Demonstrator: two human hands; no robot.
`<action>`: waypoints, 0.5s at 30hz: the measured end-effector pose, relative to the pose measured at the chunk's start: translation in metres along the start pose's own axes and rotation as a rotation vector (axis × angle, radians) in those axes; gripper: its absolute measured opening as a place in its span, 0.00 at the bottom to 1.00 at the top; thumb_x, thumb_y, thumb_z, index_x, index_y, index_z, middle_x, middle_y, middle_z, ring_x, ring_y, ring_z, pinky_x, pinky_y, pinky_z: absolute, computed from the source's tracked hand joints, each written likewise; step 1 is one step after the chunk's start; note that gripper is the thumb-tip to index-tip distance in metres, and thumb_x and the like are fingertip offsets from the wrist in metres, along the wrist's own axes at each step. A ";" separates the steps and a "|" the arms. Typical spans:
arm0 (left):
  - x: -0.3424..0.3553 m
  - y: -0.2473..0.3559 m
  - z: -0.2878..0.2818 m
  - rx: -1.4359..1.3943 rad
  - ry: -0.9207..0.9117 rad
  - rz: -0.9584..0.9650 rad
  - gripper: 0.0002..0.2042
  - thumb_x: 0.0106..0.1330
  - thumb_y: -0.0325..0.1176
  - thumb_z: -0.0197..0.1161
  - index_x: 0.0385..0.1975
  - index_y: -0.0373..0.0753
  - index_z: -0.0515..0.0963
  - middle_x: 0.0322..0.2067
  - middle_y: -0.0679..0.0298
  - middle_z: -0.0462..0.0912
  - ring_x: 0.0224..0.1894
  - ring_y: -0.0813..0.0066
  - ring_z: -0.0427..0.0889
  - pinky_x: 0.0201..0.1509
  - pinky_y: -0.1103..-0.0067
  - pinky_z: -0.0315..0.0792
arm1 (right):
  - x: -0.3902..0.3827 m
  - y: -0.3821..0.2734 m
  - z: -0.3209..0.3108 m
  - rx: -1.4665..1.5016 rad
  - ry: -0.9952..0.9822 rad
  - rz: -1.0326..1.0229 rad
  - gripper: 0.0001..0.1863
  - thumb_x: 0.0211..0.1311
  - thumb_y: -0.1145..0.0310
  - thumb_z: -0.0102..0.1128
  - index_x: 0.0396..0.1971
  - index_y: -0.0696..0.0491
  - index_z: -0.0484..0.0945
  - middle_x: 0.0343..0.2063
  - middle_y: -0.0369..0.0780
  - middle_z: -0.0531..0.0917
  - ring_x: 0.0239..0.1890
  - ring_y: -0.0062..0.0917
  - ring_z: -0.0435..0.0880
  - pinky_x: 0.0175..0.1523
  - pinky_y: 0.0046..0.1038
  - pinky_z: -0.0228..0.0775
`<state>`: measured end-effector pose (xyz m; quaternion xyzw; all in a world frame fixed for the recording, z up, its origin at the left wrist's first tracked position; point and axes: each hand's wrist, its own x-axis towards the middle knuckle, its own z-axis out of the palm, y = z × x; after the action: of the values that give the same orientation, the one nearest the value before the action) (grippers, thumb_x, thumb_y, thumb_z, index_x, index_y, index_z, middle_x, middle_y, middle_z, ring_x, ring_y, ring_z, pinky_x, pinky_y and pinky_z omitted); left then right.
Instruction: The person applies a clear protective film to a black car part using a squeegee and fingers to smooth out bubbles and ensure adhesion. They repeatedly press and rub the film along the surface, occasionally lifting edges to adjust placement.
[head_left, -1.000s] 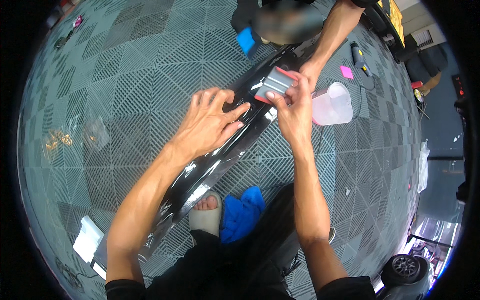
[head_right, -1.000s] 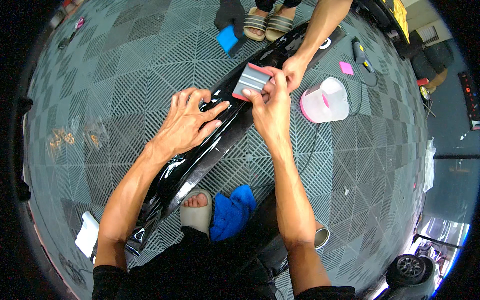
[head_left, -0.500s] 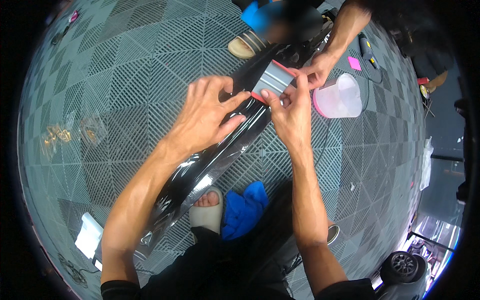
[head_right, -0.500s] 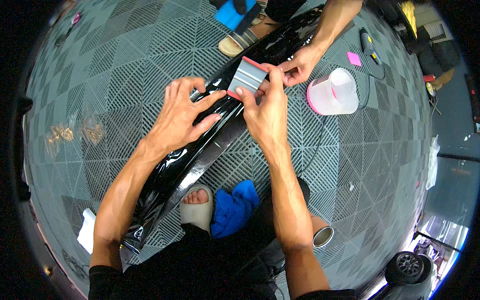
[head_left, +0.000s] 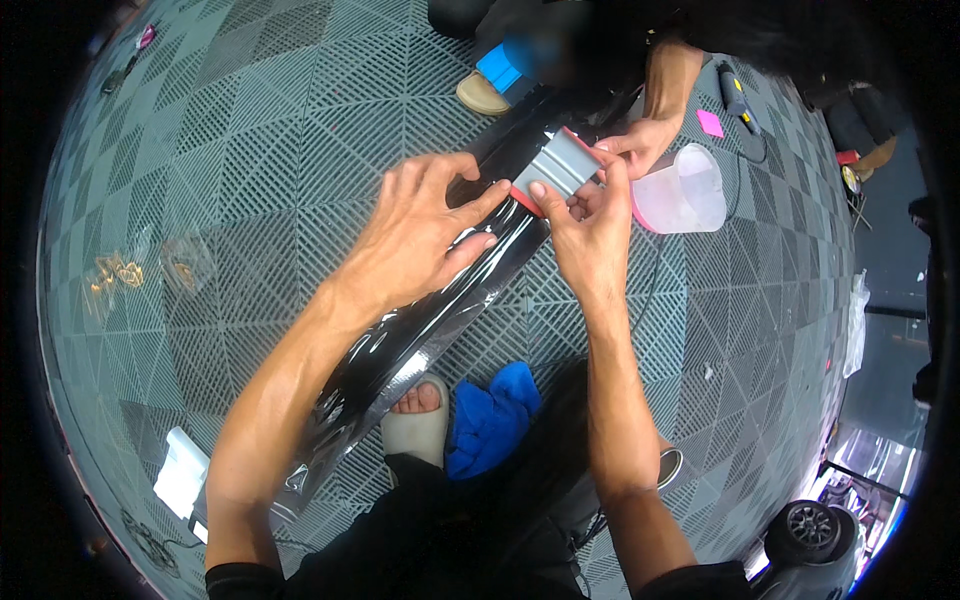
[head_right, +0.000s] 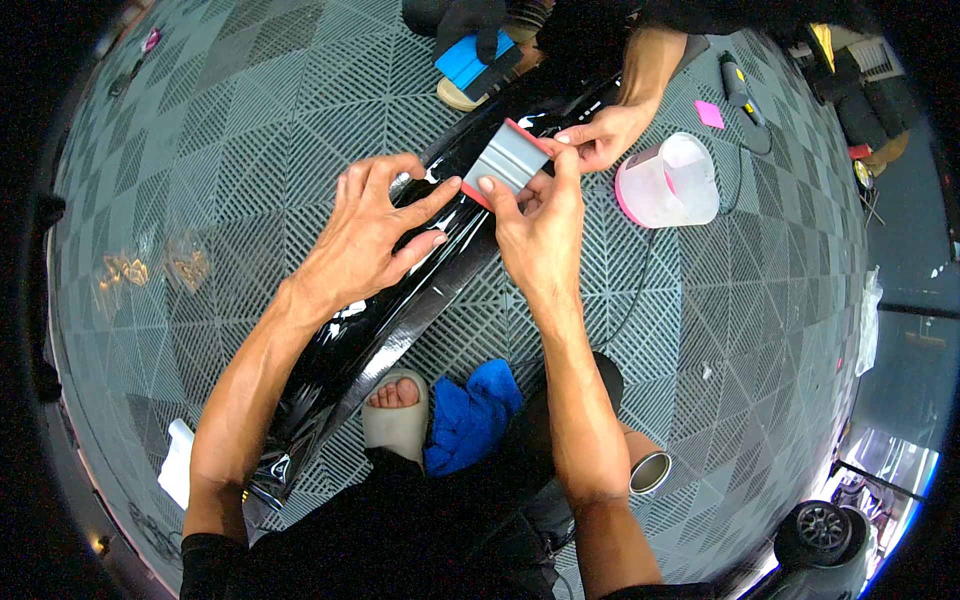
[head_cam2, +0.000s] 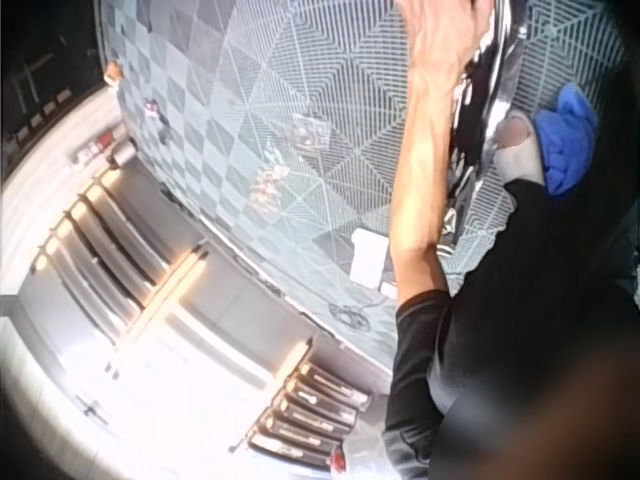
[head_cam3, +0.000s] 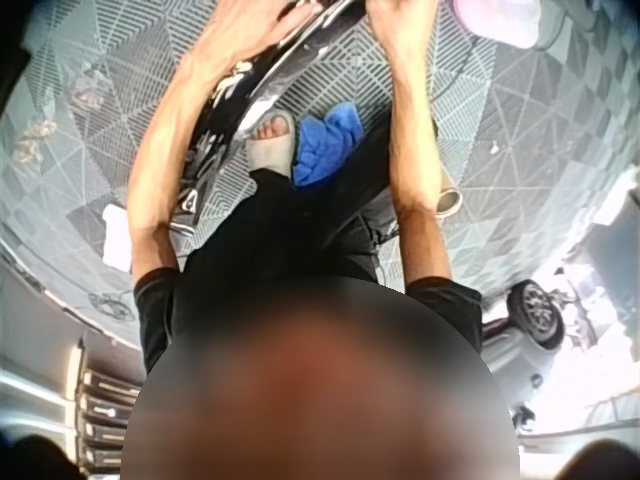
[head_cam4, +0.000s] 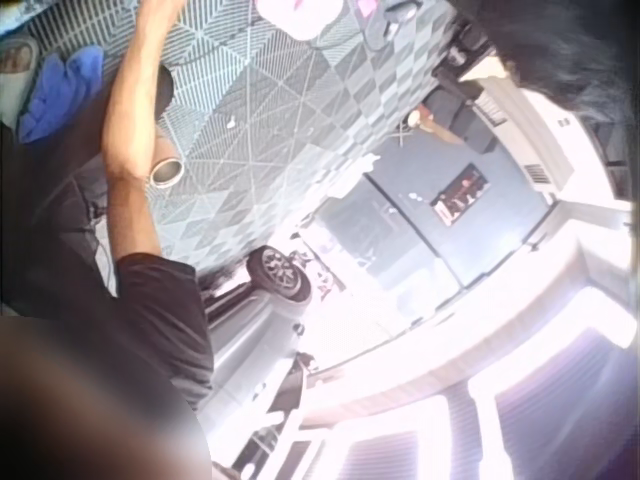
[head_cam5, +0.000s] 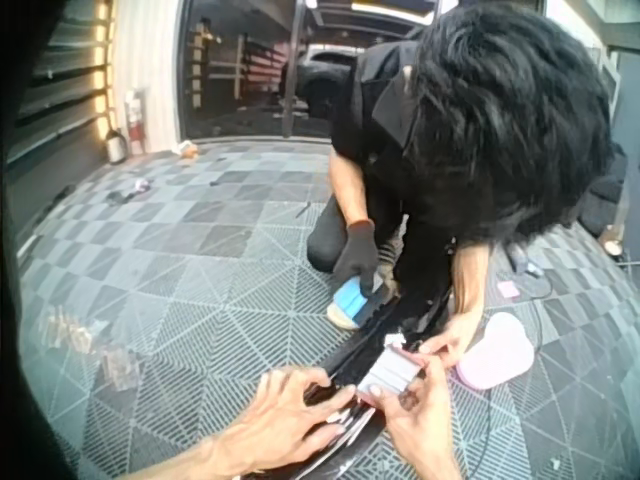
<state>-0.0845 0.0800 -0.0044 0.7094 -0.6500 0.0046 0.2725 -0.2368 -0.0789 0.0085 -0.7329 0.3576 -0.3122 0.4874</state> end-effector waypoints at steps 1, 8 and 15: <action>0.000 0.000 0.000 -0.003 -0.007 -0.007 0.25 0.72 0.42 0.71 0.69 0.48 0.82 0.64 0.55 0.72 0.68 0.51 0.68 0.73 0.58 0.65 | 0.000 0.001 0.001 -0.004 0.005 -0.038 0.30 0.66 0.75 0.76 0.63 0.59 0.69 0.33 0.47 0.91 0.26 0.20 0.82 0.31 0.25 0.72; -0.002 -0.003 0.001 0.004 0.009 -0.027 0.23 0.74 0.40 0.70 0.69 0.51 0.84 0.65 0.56 0.72 0.69 0.52 0.67 0.74 0.57 0.64 | 0.002 0.002 0.000 -0.056 -0.038 -0.020 0.31 0.67 0.76 0.76 0.64 0.58 0.67 0.35 0.47 0.91 0.29 0.20 0.82 0.33 0.24 0.73; -0.003 -0.007 -0.002 -0.003 -0.014 -0.015 0.22 0.75 0.39 0.69 0.68 0.53 0.84 0.65 0.59 0.72 0.68 0.54 0.67 0.75 0.58 0.63 | -0.004 0.010 -0.011 0.328 0.038 0.027 0.33 0.71 0.81 0.71 0.69 0.57 0.61 0.51 0.52 0.89 0.53 0.31 0.91 0.54 0.28 0.86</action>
<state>-0.0774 0.0838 -0.0065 0.7138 -0.6465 -0.0033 0.2692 -0.2500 -0.0836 0.0021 -0.6327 0.3209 -0.3736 0.5976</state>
